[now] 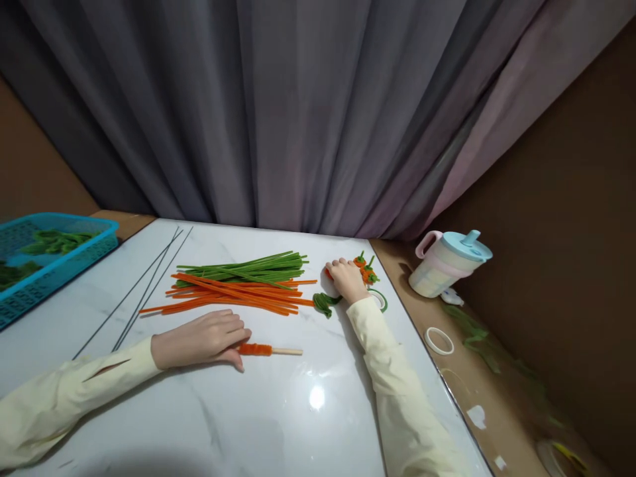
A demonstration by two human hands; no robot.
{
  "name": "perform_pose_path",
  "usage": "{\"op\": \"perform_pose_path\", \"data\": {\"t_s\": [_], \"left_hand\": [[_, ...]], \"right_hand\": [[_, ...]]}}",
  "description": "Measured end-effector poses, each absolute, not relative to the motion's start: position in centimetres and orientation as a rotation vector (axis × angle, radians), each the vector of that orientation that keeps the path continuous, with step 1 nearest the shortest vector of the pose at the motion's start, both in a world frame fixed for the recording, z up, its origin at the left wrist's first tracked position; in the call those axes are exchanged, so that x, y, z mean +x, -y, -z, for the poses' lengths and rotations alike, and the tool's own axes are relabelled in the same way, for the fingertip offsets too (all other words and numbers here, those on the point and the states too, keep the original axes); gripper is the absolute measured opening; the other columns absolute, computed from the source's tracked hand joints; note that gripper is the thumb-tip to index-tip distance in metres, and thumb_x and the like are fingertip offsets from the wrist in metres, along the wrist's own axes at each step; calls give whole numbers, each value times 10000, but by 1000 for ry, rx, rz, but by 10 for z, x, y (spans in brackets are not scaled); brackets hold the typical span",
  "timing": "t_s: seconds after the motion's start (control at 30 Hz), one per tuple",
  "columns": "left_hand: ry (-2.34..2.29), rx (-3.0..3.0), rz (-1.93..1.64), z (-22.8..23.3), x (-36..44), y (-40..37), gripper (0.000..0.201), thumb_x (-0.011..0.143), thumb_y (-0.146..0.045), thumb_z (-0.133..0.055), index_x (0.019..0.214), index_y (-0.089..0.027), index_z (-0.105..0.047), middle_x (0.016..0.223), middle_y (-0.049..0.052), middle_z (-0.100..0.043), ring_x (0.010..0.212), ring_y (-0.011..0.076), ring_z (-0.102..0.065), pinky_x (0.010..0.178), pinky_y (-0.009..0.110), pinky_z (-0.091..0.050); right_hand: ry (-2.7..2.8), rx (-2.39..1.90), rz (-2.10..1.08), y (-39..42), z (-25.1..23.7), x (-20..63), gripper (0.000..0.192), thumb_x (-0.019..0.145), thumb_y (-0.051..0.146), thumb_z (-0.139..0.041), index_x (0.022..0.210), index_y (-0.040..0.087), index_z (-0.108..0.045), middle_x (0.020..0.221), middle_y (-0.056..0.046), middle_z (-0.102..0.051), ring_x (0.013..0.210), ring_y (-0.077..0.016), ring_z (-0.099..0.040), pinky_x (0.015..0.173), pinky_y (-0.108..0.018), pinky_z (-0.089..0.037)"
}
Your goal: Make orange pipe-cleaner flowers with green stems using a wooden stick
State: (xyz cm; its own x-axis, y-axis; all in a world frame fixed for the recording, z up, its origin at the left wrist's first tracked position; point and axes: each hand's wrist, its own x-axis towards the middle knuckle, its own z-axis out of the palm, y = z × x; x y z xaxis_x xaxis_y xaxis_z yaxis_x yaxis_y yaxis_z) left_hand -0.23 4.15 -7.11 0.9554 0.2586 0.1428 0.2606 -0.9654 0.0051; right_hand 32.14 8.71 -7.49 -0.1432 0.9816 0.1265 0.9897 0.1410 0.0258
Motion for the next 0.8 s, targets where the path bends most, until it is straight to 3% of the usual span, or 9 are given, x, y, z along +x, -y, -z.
{"op": "perform_pose_path", "data": {"t_s": [0.1, 0.17, 0.3, 0.37, 0.47, 0.57, 0.7, 0.8], "left_hand": [[498, -3215, 180, 55, 3, -49, 455, 831, -589, -460, 817, -149, -575, 745, 38, -586, 701, 183, -529, 684, 283, -380], [640, -3333, 298, 41, 12, -55, 425, 843, -548, -495, 972, -153, -583, 889, 66, -619, 828, 206, -557, 783, 306, -398], [951, -3640, 782, 13, 35, -67, 453, 858, -511, -515, 1184, -196, -511, 1197, 91, -554, 1107, 232, -501, 948, 346, -379], [987, -3843, 1046, 3, 44, -68, 458, 915, -521, -381, 1211, -192, -500, 1254, 90, -529, 1167, 223, -475, 994, 359, -355], [986, -4109, 1345, -4, 52, -64, 483, 933, -529, -324, 1184, -170, -527, 1208, 95, -564, 1122, 217, -517, 981, 373, -377], [1065, -4318, 1380, -3, 52, -56, 460, 896, -524, -440, 1101, -131, -563, 1033, 97, -627, 922, 196, -602, 879, 368, -443], [1245, -4237, 1557, -3, 51, -50, 376, 877, -476, -511, 973, -121, -589, 872, 44, -612, 787, 141, -577, 742, 277, -455], [1365, -4159, 1521, -9, 51, -46, 355, 888, -467, -490, 897, -124, -579, 776, 11, -578, 714, 119, -544, 658, 240, -427]], "right_hand": [[2263, -1924, 100, -84, 60, 322, 281, 820, 65, -478, 1054, 123, -621, 1007, -136, -665, 966, -218, -587, 812, -292, -432], [2229, -1848, 63, -76, 43, 317, 333, 827, 86, -494, 1143, 144, -583, 1065, -102, -661, 965, -184, -601, 811, -263, -450], [2118, -1459, -135, -48, 10, 285, 301, 860, 209, -544, 1157, 176, -580, 1103, -60, -657, 979, -150, -606, 826, -250, -477], [2043, -1104, -283, -32, -1, 264, 275, 820, 237, -620, 1092, 189, -621, 1076, -56, -664, 1022, -170, -584, 902, -305, -460], [2016, -928, -332, -16, -8, 238, 268, 811, 214, -638, 1078, 216, -635, 1151, -62, -631, 1105, -191, -532, 962, -372, -428], [2054, -946, -318, -9, -11, 228, 316, 798, 218, -657, 1112, 217, -621, 1180, -78, -612, 1121, -207, -515, 974, -406, -418], [2184, -908, -393, -3, -19, 230, 479, 749, 273, -715, 1195, 195, -559, 1254, -103, -555, 1170, -210, -491, 985, -397, -419], [2166, -899, -441, 2, -25, 232, 378, 778, 287, -686, 1131, 195, -587, 1209, -94, -579, 1130, -198, -523, 960, -378, -439]]}}
